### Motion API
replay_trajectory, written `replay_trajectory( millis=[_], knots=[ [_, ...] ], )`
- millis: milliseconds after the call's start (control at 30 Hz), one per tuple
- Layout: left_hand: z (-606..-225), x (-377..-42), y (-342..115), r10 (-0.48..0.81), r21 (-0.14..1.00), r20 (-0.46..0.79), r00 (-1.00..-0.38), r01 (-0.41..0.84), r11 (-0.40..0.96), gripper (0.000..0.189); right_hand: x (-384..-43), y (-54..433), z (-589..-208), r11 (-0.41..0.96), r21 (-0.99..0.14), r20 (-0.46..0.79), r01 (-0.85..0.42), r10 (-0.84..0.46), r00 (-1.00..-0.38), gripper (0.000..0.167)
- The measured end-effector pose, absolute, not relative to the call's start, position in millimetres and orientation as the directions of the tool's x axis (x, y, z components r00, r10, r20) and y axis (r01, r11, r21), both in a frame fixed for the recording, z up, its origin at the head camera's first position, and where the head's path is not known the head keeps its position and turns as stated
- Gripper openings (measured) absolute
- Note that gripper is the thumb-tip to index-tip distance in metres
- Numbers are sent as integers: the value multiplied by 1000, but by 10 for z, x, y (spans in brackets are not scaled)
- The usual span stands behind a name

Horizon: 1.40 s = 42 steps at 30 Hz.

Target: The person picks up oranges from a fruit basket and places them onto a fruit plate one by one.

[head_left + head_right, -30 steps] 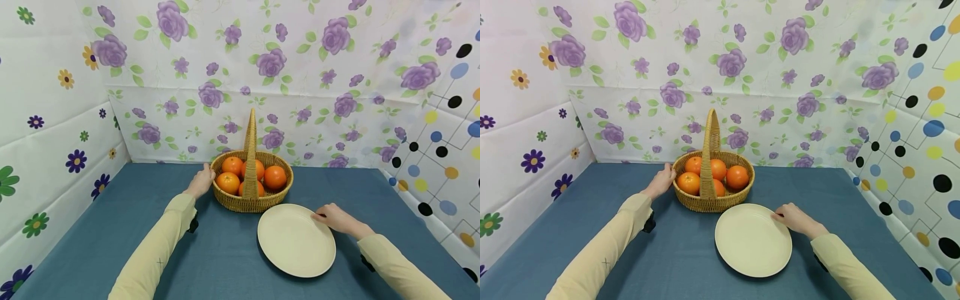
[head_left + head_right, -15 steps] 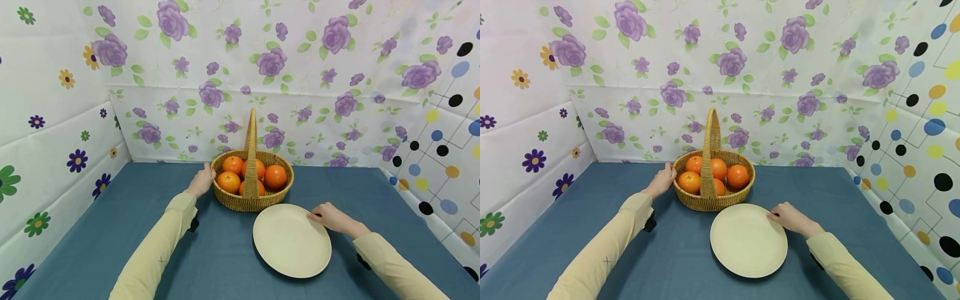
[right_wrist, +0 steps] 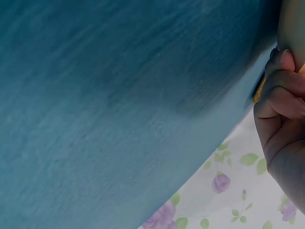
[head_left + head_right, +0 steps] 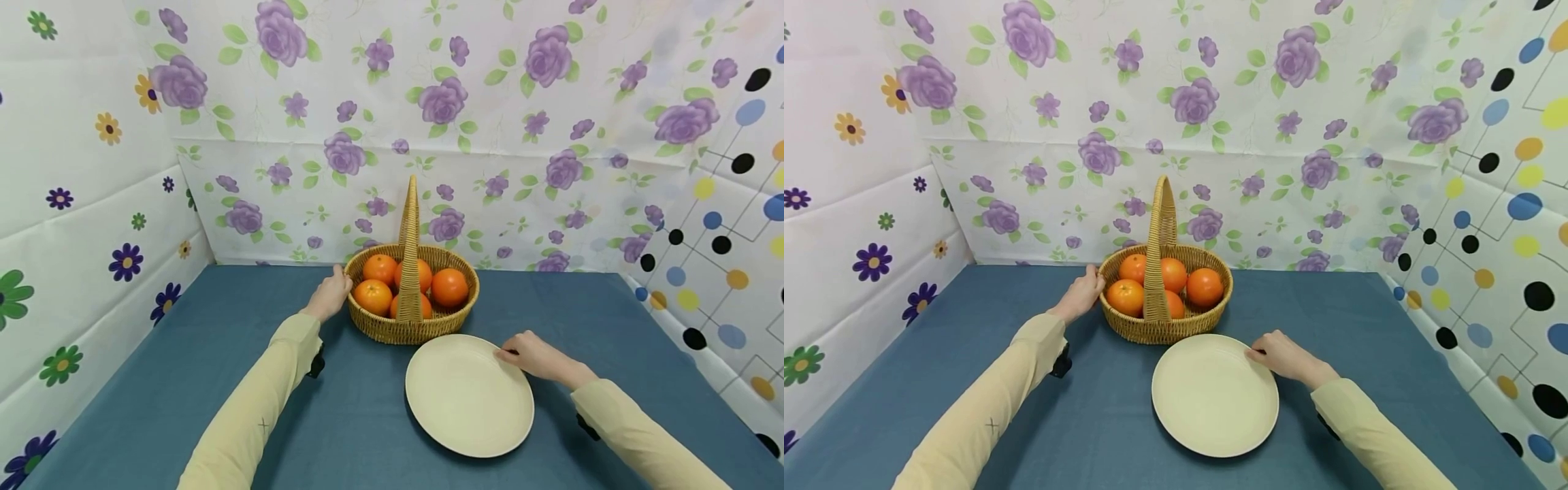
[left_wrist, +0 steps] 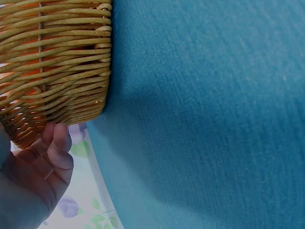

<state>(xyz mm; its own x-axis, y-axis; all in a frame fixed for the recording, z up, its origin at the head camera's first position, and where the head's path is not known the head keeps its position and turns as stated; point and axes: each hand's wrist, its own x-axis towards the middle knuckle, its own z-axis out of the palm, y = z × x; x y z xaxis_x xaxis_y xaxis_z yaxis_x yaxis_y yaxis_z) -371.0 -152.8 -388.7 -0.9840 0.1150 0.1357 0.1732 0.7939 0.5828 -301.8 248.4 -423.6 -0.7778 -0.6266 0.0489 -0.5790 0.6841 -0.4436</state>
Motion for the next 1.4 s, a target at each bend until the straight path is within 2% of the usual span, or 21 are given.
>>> replay_trajectory(
  millis=[567,1400],
  knots=[
    [-3872,-3725,-1533,117,589,130,-985,172,789,14,-3003,2303,-4252,659,-450,73,-603,-645,-760,36],
    [-3895,-3724,-1535,129,595,127,-983,180,783,14,-2969,2048,-4269,647,-467,61,-602,-656,-752,32]
  ],
)
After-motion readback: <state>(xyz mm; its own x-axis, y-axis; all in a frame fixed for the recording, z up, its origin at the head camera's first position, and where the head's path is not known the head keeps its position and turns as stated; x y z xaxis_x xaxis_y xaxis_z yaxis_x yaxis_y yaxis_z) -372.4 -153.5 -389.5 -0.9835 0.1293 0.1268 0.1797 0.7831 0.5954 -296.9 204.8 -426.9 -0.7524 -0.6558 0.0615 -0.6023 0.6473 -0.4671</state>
